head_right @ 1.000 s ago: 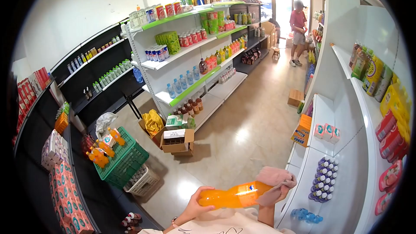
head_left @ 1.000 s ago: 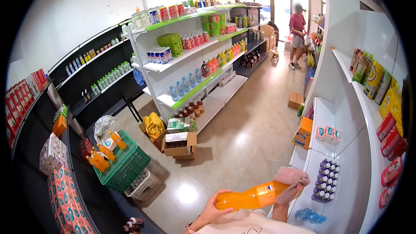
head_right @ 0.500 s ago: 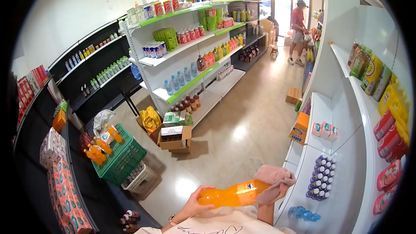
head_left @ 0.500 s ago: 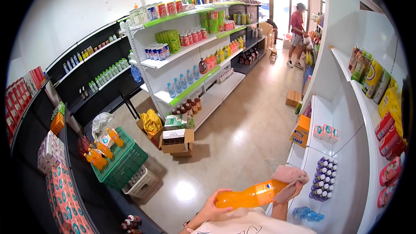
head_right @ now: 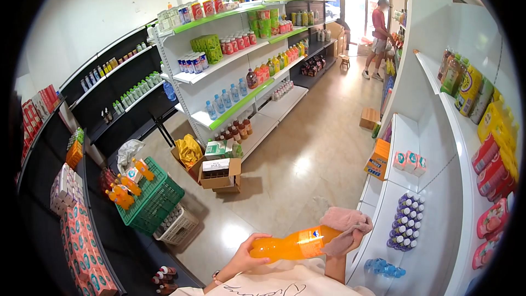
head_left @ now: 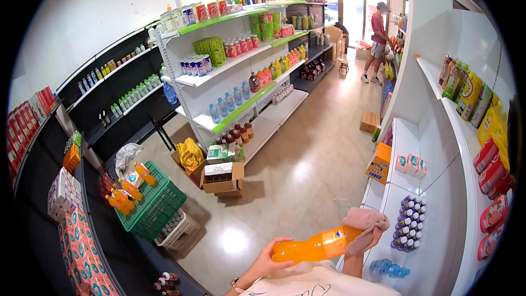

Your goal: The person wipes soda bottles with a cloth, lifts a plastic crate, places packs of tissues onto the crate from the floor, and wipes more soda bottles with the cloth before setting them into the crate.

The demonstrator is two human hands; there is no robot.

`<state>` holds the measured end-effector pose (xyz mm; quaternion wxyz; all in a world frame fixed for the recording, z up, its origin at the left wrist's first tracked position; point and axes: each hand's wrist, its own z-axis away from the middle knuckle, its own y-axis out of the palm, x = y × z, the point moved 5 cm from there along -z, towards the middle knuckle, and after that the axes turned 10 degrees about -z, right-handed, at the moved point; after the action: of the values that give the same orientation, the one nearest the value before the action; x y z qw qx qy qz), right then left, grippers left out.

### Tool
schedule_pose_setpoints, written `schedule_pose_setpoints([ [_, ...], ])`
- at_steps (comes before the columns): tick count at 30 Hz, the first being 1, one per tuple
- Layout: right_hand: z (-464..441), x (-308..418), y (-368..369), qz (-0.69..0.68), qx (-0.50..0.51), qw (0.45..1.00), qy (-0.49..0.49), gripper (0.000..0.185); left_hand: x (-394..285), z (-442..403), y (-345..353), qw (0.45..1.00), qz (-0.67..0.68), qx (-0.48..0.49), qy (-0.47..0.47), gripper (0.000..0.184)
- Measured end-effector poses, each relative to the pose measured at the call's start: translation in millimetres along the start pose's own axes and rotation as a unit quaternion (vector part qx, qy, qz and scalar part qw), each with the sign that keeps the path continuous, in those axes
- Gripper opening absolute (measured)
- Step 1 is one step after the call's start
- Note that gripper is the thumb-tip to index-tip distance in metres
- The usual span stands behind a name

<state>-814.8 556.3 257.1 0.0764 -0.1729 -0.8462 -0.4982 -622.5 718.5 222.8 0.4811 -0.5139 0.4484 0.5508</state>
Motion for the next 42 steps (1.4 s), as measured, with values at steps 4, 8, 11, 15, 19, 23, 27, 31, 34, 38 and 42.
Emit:
schedule_pose_setpoints([
  [4,-2.5,2.0,5.2,0.019,-0.003,1.000,-0.003,0.011,-4.9,-2.1,0.0,1.000,-0.005,0.008,-0.002,0.060],
  [8,-1.1,-2.7,-3.0,-0.011,-0.001,1.000,-0.003,0.013,-1.4,-3.2,-0.4,1.000,0.000,0.008,-0.010,0.060],
  [11,-6.4,-8.2,7.1,-0.038,0.057,0.998,0.006,0.014,-0.3,-2.1,-3.1,1.000,-0.013,0.005,-0.017,0.060],
  [15,-6.5,-14.1,7.7,0.010,-0.002,1.000,-0.006,0.015,-5.7,-0.5,-6.8,1.000,-0.011,-0.008,-0.014,0.060],
  [19,-10.8,-16.5,19.9,-0.005,-0.013,1.000,-0.008,0.012,1.3,-1.4,-8.7,1.000,0.006,-0.018,-0.010,0.061],
  [23,-12.9,-16.9,25.5,0.004,-0.033,0.999,-0.002,0.009,0.9,-3.5,-10.4,1.000,0.008,-0.013,-0.017,0.060],
  [27,-13.7,-15.8,18.9,0.027,-0.058,0.998,0.005,0.009,-2.1,-8.1,-10.6,1.000,0.000,-0.006,-0.022,0.059],
  [31,-9.5,-15.9,12.8,0.034,-0.123,0.992,0.025,0.011,2.2,-12.1,-12.0,1.000,-0.018,0.005,-0.009,0.058],
  [34,-4.5,-16.1,8.1,0.006,-0.114,0.991,0.070,0.014,-2.5,-15.6,-13.8,0.999,-0.024,0.030,-0.017,0.056],
  [38,-17.6,-11.3,-1.9,0.020,-0.020,1.000,0.010,0.016,-43.4,-29.1,-25.3,0.891,-0.436,0.084,0.095,0.063],
  [42,-15.4,-6.0,-1.5,0.049,-0.158,0.986,0.016,0.014,-95.4,-57.9,-26.8,0.487,-0.758,0.231,0.367,0.061],
])
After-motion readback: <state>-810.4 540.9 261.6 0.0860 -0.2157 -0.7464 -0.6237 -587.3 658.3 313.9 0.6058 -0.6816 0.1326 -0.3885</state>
